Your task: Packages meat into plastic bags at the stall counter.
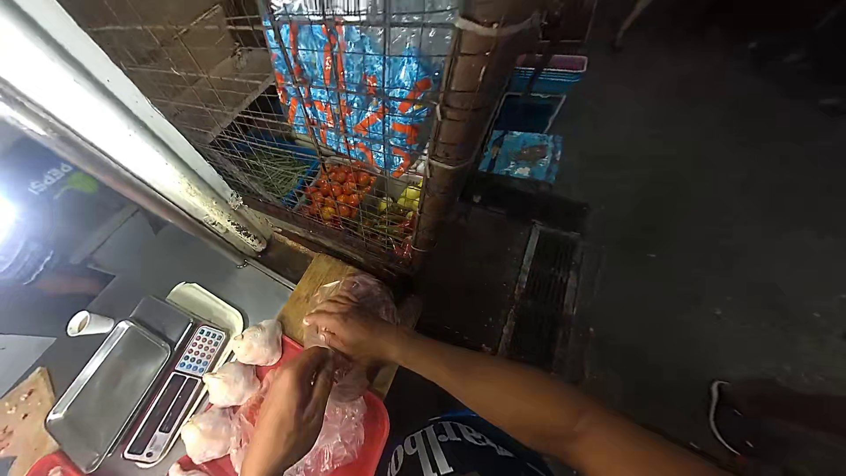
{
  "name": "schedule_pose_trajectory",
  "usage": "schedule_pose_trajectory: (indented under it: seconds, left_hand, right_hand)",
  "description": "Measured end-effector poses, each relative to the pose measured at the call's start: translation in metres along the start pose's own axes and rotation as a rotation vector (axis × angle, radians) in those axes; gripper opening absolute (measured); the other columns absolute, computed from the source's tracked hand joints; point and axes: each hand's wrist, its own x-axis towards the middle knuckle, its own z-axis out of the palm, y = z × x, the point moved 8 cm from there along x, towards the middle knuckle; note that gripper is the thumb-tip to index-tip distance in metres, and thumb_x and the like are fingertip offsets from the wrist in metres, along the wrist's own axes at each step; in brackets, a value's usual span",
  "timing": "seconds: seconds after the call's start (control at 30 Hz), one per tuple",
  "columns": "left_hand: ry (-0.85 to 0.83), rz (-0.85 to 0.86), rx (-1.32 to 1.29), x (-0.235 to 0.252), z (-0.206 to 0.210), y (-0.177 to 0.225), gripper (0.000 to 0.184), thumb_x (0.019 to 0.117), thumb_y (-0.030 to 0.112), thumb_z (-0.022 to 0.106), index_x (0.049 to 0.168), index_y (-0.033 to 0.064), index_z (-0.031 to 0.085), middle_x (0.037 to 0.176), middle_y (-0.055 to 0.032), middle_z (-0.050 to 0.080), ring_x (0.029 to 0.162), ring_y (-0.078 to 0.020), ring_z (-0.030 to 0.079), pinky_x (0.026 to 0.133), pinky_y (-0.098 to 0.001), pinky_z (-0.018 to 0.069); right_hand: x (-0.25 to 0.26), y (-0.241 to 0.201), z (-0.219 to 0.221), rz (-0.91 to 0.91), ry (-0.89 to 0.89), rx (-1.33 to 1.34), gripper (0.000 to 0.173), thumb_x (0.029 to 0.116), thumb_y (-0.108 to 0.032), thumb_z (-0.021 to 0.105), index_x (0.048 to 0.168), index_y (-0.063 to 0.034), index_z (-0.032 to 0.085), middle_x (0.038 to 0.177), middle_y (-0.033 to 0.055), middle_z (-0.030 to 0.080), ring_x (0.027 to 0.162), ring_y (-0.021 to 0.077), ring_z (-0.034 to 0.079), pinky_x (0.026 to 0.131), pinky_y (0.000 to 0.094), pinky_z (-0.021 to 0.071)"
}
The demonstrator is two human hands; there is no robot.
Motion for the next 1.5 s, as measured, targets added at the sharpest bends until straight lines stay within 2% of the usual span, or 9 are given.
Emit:
schedule_pose_trajectory:
  seconds: [0.07,0.2,0.4,0.73,0.9,0.97,1.1,1.27,1.5]
  left_hand:
    - [-0.068,0.059,0.215,0.016,0.007,0.006,0.028,0.1042,0.026,0.046,0.101,0.0142,0.072,0.087,0.0049,0.069,0.078,-0.0061,0.066,0.074,-0.0296,0.0586]
    - [-0.056,0.183,0.564,0.052,0.019,0.021,0.028,0.1064,0.021,0.045,0.106,0.0106,0.071,0.104,-0.0054,0.068,0.092,-0.0203,0.068,0.080,-0.0415,0.0579]
    - [0.148,0.545,0.666,0.076,0.032,-0.011,0.022,0.1034,0.022,0.054,0.109,0.0162,0.074,0.134,-0.0138,0.065,0.128,-0.0371,0.058,0.103,-0.0577,0.0476]
    - [0.263,0.534,0.629,0.075,0.037,-0.008,0.028,0.1007,0.017,0.048,0.096,0.0051,0.073,0.078,-0.0130,0.065,0.072,-0.0299,0.068,0.065,-0.0444,0.0570]
    - [0.117,0.116,0.414,0.085,0.035,0.000,0.025,0.1039,0.017,0.052,0.107,0.0030,0.073,0.097,-0.0148,0.072,0.089,-0.0300,0.072,0.081,-0.0530,0.0588]
    - [0.067,-0.061,0.425,0.087,0.024,-0.003,0.028,0.1053,0.021,0.050,0.104,0.0038,0.072,0.090,-0.0136,0.072,0.085,-0.0298,0.071,0.079,-0.0549,0.0570]
    - [-0.132,-0.489,0.033,0.085,0.014,-0.053,0.023,0.1008,0.024,0.057,0.090,0.0062,0.068,0.067,-0.0034,0.058,0.053,-0.0147,0.053,0.051,-0.0348,0.0475]
    - [-0.422,-0.667,-0.239,0.088,0.024,-0.082,0.011,0.1011,0.018,0.059,0.099,0.0086,0.063,0.063,0.0032,0.049,0.045,-0.0063,0.041,0.042,-0.0218,0.0366]
    - [-0.468,-0.658,-0.240,0.084,0.049,-0.079,0.011,0.0997,0.017,0.058,0.093,0.0089,0.062,0.066,-0.0005,0.057,0.051,-0.0100,0.054,0.047,-0.0260,0.0465]
  right_hand:
    - [-0.010,0.005,0.007,-0.029,0.038,-0.005,0.042,0.1025,-0.013,0.051,0.143,-0.0181,0.062,0.134,0.0126,0.065,0.131,0.0305,0.055,0.118,0.0541,0.0333]
    - [-0.017,0.027,0.002,0.010,0.308,0.088,0.025,0.0969,-0.004,0.051,0.109,-0.0006,0.072,0.107,0.0139,0.071,0.111,0.0290,0.064,0.105,0.0429,0.0465]
    - [-0.017,0.047,-0.006,0.200,0.285,0.374,0.070,0.0843,0.004,0.065,0.149,0.0054,0.039,0.128,0.0228,0.065,0.122,0.0285,0.063,0.108,0.0443,0.0492]
    - [-0.017,0.047,-0.014,0.251,0.089,0.293,0.121,0.0797,0.001,0.080,0.167,-0.0212,-0.002,0.124,0.0242,0.065,0.107,0.0408,0.067,0.096,0.0605,0.0521]
    - [-0.020,0.048,-0.013,0.128,0.241,0.276,0.098,0.0917,-0.010,0.072,0.166,-0.0109,0.008,0.149,0.0205,0.053,0.125,0.0310,0.062,0.111,0.0488,0.0479]
    - [-0.019,0.038,-0.019,0.157,0.298,0.090,0.081,0.0943,-0.012,0.068,0.164,-0.0140,0.026,0.126,0.0200,0.067,0.108,0.0321,0.068,0.099,0.0508,0.0539]
    - [-0.023,0.006,-0.040,0.043,0.696,-0.378,0.036,0.0946,-0.015,0.065,0.128,-0.0235,0.074,0.093,0.0099,0.072,0.091,0.0272,0.068,0.085,0.0442,0.0559]
    - [-0.033,0.029,-0.023,0.413,0.468,-0.270,0.034,0.0936,-0.037,0.067,0.080,-0.0053,0.070,0.081,0.0108,0.071,0.082,0.0274,0.072,0.073,0.0476,0.0589]
    - [-0.045,0.036,0.008,0.631,0.254,0.244,0.023,0.0935,-0.020,0.058,0.105,-0.0057,0.071,0.089,0.0074,0.070,0.083,0.0178,0.068,0.079,0.0404,0.0557]
